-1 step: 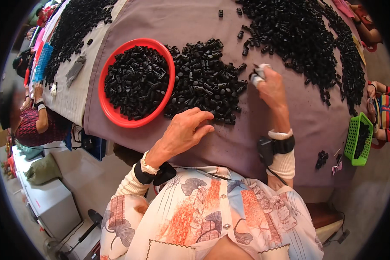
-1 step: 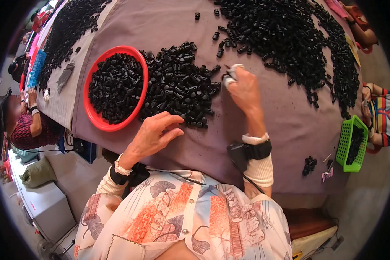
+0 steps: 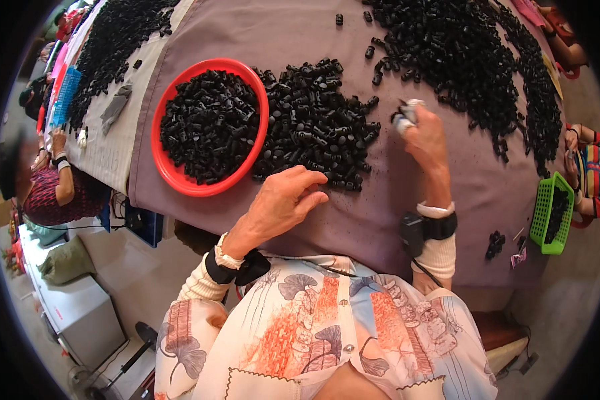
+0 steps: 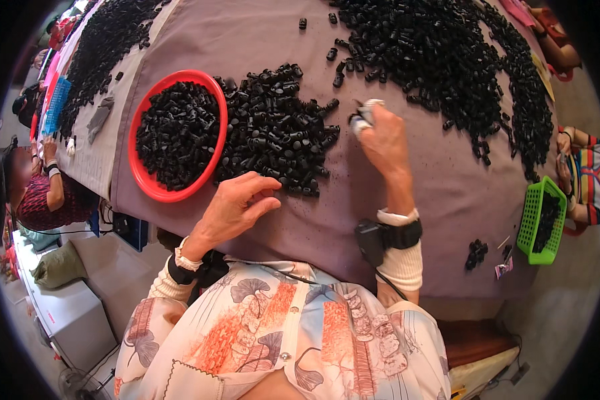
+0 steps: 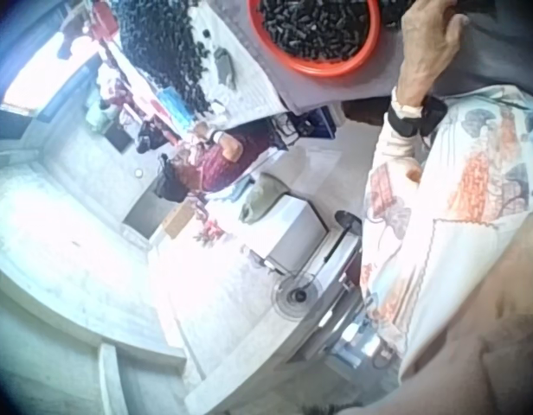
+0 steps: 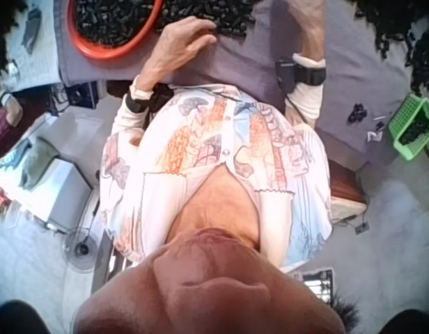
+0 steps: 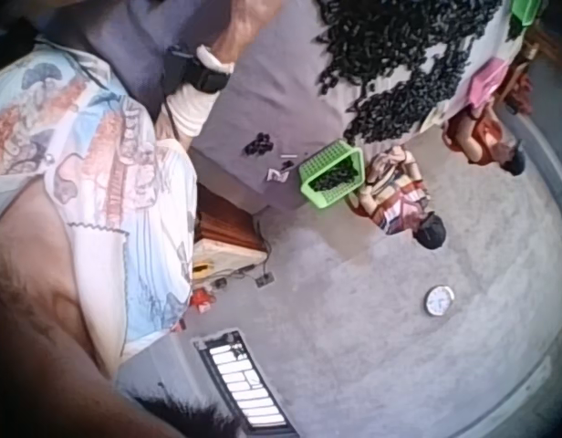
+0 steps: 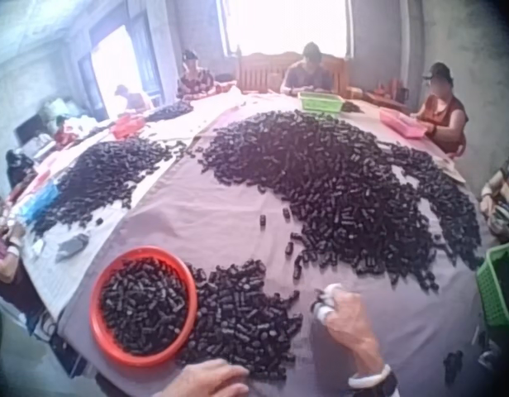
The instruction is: Assembling small black plastic components at a work table.
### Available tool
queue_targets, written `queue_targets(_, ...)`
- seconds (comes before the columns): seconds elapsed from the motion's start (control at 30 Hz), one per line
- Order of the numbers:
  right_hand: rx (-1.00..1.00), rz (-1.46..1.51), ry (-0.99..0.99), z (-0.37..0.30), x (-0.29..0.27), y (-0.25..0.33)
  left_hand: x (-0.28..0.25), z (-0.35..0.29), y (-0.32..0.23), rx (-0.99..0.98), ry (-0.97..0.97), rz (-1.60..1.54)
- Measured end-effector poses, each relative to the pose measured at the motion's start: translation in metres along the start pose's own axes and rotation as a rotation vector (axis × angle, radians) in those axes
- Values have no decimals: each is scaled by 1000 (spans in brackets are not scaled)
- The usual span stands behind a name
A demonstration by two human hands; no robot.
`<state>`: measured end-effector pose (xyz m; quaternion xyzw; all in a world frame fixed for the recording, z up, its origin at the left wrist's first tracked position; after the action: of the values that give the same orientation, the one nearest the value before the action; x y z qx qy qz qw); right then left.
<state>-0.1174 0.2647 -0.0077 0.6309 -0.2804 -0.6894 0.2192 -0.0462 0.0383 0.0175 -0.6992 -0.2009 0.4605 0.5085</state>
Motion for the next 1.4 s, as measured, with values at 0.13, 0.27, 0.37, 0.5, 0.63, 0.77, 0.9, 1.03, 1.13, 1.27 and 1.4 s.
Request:
queue_targets(0.13,152,-134,-107,-39,-53,-62,-14,-8,1,-23,-55,9)
queue_targets(0.27,478,-154,-160,-108,-110,-118,-35,-21,15,-136,-168,66)
queue_targets(0.37,645,-234,-216,-161,-151,-163,-51,-33,24,-163,-256,104)
queue_targets(0.5,811,-267,-227,-213,-177,-205,-61,-47,34,-209,-320,274)
queue_targets(0.63,795,-428,-251,-201,-177,-186,-58,-53,37,-204,-355,420)
queue_targets(0.77,470,-230,-329,-153,-145,-129,-50,-44,32,-125,-380,447)
queue_targets(0.9,278,70,-109,-111,-64,-45,-38,-28,32,-98,-322,442)
queue_targets(1.03,-19,185,143,-94,4,26,-33,-12,31,-87,-271,384)
queue_targets(1.13,-82,149,219,-89,26,53,-35,-11,27,-44,-285,358)
queue_targets(1.27,-178,-8,175,-82,35,53,-44,-20,22,10,-350,268)
queue_targets(1.4,-37,124,237,-76,36,50,-14,-22,-4,135,-184,292)
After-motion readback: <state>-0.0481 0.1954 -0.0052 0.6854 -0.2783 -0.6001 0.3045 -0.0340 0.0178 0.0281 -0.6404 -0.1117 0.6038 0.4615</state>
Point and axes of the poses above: each hand's wrist, its own z-axis towards the middle knuckle, its own x-axis out of the palm, y = z × x, the point moved 9 cm from there along z, towards the middle knuckle, and after that the axes turned 7 degrees about -z, right-handed, at the moved point
